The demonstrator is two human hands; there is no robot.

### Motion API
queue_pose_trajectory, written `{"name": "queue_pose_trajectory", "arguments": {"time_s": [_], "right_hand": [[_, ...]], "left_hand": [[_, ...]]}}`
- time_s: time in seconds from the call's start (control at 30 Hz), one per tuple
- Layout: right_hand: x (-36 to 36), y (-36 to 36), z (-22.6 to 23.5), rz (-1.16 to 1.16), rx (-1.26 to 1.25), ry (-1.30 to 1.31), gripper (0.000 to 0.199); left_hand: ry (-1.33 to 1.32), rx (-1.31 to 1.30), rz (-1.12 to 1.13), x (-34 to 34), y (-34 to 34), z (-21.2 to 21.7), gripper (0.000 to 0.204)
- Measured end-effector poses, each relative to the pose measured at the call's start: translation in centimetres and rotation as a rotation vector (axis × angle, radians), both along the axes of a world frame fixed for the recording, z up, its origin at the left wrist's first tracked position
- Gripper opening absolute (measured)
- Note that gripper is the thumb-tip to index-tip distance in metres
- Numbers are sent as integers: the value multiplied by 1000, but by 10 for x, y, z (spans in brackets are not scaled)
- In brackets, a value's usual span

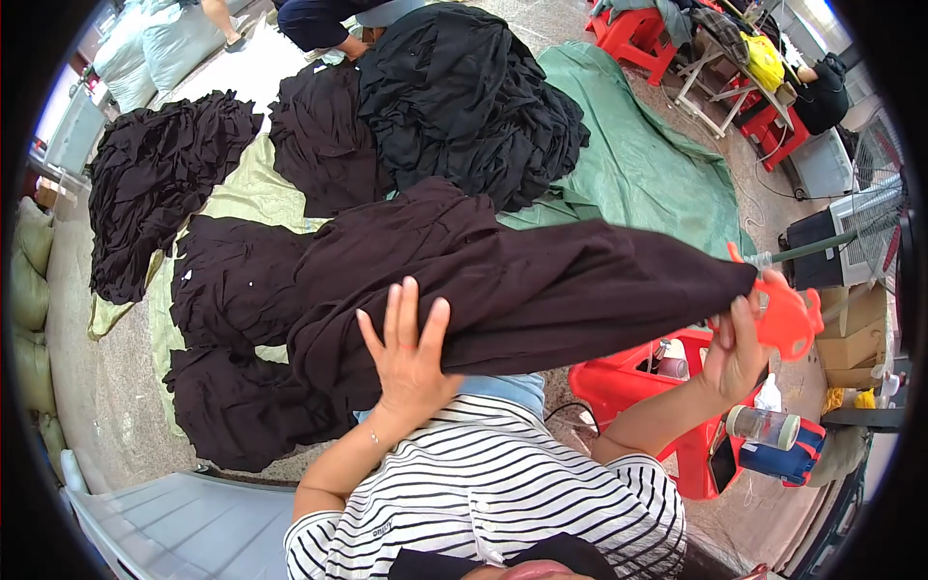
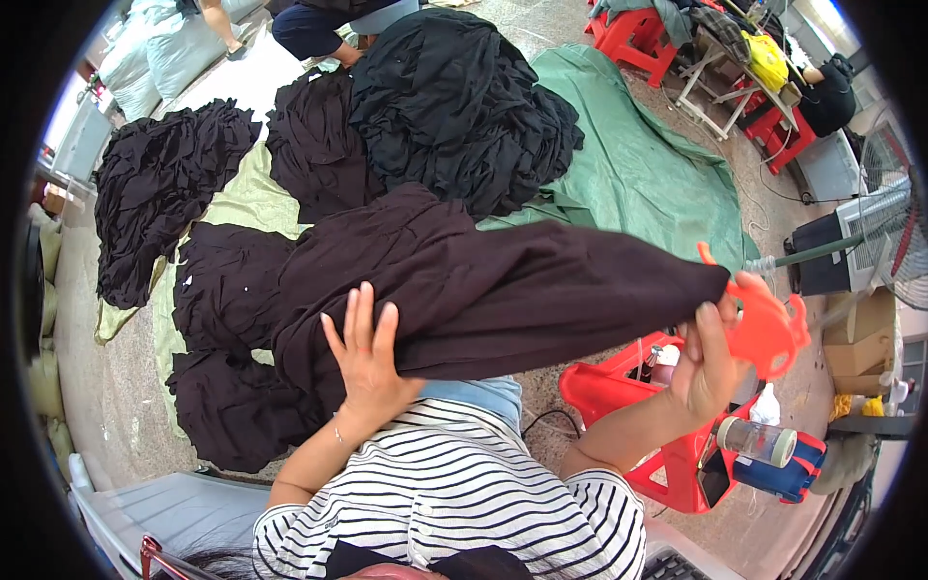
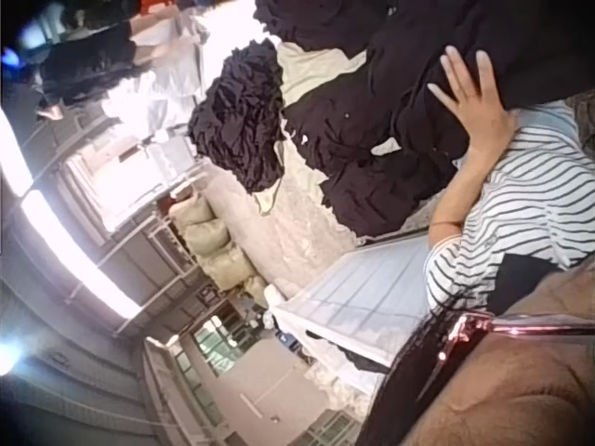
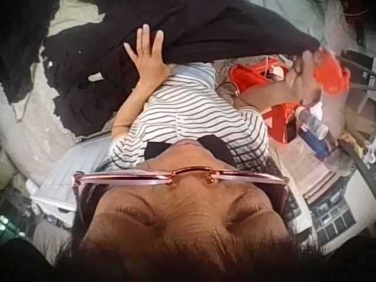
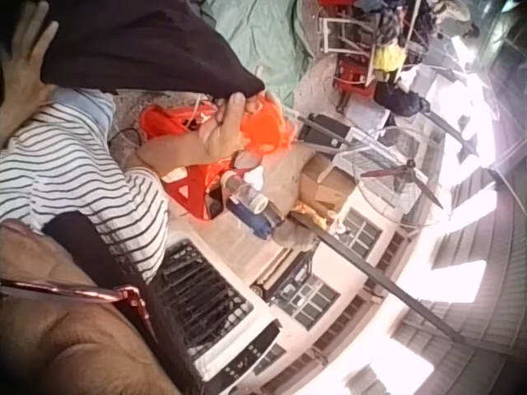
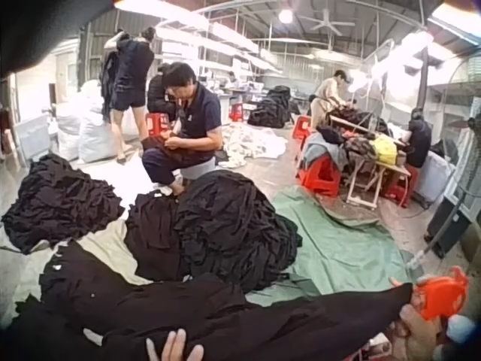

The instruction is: The person is trimming excess threads from black garments using scissors and sorting them into piles in a factory setting.

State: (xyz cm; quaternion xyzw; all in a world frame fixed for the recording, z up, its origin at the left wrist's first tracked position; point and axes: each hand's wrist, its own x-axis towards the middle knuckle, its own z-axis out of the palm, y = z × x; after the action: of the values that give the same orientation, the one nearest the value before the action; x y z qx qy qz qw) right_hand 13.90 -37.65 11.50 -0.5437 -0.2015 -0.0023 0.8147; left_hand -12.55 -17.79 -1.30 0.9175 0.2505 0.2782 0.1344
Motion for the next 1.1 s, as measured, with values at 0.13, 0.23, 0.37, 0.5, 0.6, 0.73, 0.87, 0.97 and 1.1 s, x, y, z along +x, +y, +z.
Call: {"name": "queue_pose_trajectory", "arguments": {"time_s": [0.13,0.23,0.37,0.5,0.6,0.73,0.87,0.97,1.1], "right_hand": [[-8,2,1,-77,-39,-36,58],[5,32,-8,48,-139,-9,54],[8,96,-7,195,-97,12,43],[-7,110,14,230,-70,-31,57],[-7,105,26,179,18,-147,57],[2,133,44,149,-59,-356,67],[30,200,19,334,-326,-489,39],[45,232,-45,333,-673,-560,39],[-1,214,-94,459,-851,-513,43]], "left_hand": [[-51,-53,143,-26,42,4,61],[-227,-506,129,-55,70,58,35],[-445,-921,43,-89,91,123,31],[-394,-425,-541,-120,96,165,33],[-399,-1076,-551,-114,82,192,30],[-48,-1170,-38,-102,92,181,39],[-141,-1349,-105,-82,173,67,45],[86,-666,343,-64,196,-14,38],[-177,23,344,-44,163,-35,28]]}}
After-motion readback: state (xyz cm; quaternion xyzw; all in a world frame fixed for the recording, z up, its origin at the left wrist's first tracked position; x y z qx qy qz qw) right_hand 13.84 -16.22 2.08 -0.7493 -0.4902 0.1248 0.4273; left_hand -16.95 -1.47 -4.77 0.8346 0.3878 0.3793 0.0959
